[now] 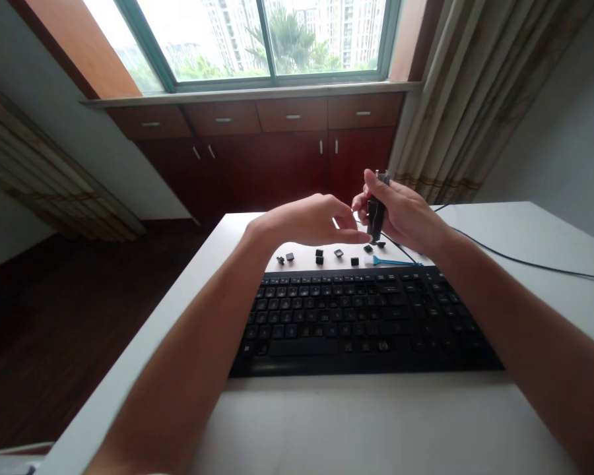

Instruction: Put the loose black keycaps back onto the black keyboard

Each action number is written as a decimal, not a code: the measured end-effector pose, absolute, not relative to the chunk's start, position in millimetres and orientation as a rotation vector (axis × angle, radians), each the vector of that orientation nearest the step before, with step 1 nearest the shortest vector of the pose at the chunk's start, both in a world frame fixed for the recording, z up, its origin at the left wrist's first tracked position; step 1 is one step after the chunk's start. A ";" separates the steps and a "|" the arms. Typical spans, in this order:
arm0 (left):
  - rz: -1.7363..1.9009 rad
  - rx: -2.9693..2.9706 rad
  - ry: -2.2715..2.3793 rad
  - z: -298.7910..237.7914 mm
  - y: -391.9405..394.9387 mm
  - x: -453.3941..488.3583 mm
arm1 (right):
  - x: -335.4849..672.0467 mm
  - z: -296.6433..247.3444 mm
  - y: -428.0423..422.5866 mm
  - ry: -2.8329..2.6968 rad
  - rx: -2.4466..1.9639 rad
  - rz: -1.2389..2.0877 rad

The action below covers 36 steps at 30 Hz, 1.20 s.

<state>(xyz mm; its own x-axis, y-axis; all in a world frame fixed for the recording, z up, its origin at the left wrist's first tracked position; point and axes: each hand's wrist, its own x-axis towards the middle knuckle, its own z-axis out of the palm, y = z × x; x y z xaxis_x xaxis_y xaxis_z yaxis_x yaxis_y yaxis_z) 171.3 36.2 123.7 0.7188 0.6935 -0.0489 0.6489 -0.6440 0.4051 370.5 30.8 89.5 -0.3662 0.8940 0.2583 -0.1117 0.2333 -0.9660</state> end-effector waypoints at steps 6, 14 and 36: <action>0.369 2.564 0.920 125.0 32.5 180.4 | 356.9 93.7 27.4 -1.418 -0.733 1.246; 0.718 2.309 0.993 109.5 10.1 165.2 | 350.7 96.9 20.8 -1.393 -0.757 1.206; 1.162 2.168 0.657 45.3 -125.6 158.0 | 397.7 49.9 -104.3 -2.057 -0.485 1.094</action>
<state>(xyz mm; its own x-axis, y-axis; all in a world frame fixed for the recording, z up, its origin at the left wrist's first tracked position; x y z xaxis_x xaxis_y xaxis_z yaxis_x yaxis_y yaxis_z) 158.0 -125.6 45.3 0.4974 0.6576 0.5658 0.1454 -0.7062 0.6929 397.7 -104.3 49.9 -0.6524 0.6206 0.4350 -0.0137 0.5642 -0.8255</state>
